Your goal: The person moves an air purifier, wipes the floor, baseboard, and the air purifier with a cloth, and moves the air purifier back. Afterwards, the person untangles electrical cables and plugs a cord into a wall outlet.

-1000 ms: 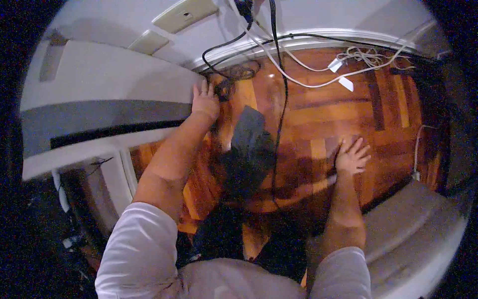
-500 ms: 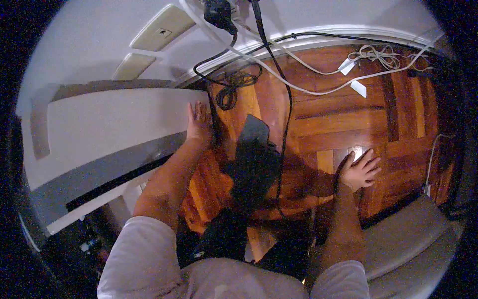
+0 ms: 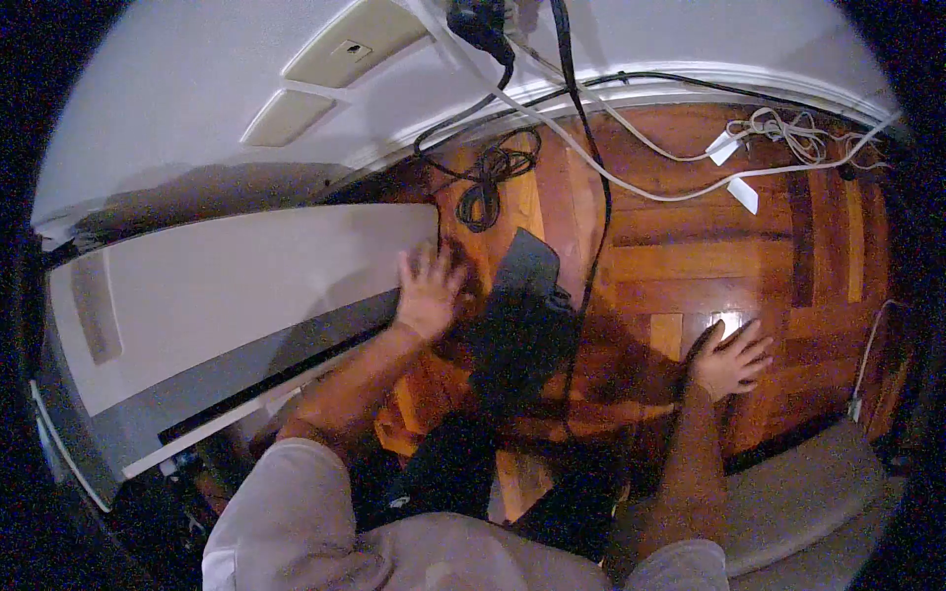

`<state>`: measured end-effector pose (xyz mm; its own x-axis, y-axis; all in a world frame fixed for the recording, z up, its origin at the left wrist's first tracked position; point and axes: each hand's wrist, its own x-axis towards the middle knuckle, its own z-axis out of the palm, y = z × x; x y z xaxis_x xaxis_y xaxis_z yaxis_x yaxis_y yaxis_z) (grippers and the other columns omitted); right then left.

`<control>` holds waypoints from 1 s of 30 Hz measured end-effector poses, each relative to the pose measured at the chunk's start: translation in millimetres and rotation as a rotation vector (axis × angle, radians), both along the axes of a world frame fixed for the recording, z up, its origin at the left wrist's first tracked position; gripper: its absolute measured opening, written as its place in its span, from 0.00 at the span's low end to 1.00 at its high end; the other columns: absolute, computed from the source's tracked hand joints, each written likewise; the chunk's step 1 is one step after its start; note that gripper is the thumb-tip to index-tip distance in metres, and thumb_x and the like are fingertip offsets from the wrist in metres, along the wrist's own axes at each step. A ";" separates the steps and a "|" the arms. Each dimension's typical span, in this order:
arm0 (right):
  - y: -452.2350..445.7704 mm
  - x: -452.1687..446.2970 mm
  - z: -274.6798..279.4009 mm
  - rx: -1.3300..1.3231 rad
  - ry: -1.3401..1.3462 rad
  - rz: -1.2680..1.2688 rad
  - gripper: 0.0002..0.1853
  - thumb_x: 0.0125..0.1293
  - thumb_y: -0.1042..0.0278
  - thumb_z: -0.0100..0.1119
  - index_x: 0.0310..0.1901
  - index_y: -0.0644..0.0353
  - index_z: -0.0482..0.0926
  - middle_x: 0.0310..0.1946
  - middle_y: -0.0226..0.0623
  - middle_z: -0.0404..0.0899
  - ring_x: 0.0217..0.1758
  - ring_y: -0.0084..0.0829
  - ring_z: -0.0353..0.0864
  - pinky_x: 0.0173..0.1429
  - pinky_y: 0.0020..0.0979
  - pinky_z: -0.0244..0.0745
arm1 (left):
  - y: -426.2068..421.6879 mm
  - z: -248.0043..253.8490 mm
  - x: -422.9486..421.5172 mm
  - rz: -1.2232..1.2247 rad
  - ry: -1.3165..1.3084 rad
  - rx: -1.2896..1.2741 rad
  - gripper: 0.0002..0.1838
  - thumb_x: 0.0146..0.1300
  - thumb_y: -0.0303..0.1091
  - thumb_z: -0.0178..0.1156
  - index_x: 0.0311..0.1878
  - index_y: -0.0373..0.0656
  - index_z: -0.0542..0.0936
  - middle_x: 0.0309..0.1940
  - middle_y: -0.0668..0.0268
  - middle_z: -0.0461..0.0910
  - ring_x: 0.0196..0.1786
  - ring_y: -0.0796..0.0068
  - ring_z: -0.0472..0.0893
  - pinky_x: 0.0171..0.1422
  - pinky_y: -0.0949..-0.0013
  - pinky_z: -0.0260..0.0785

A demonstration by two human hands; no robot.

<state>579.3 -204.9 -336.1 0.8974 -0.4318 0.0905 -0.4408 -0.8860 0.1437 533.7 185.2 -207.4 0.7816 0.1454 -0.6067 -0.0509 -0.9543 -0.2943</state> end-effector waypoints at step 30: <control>-7.1 0.5 -15.2 -0.087 -0.010 -0.033 0.32 0.60 0.34 0.34 0.65 0.34 0.50 0.67 0.31 0.47 0.68 0.43 0.49 0.58 0.64 0.48 | 43.1 18.1 69.0 -0.109 0.175 0.434 0.30 0.59 0.46 0.43 0.65 0.49 0.56 0.66 0.59 0.53 0.68 0.55 0.48 0.67 0.45 0.29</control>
<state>579.8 -212.0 -351.3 0.8815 -0.4516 0.1378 -0.4717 -0.8552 0.2149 602.6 228.3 -189.4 0.6979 0.3376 -0.6317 -0.2278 -0.7315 -0.6427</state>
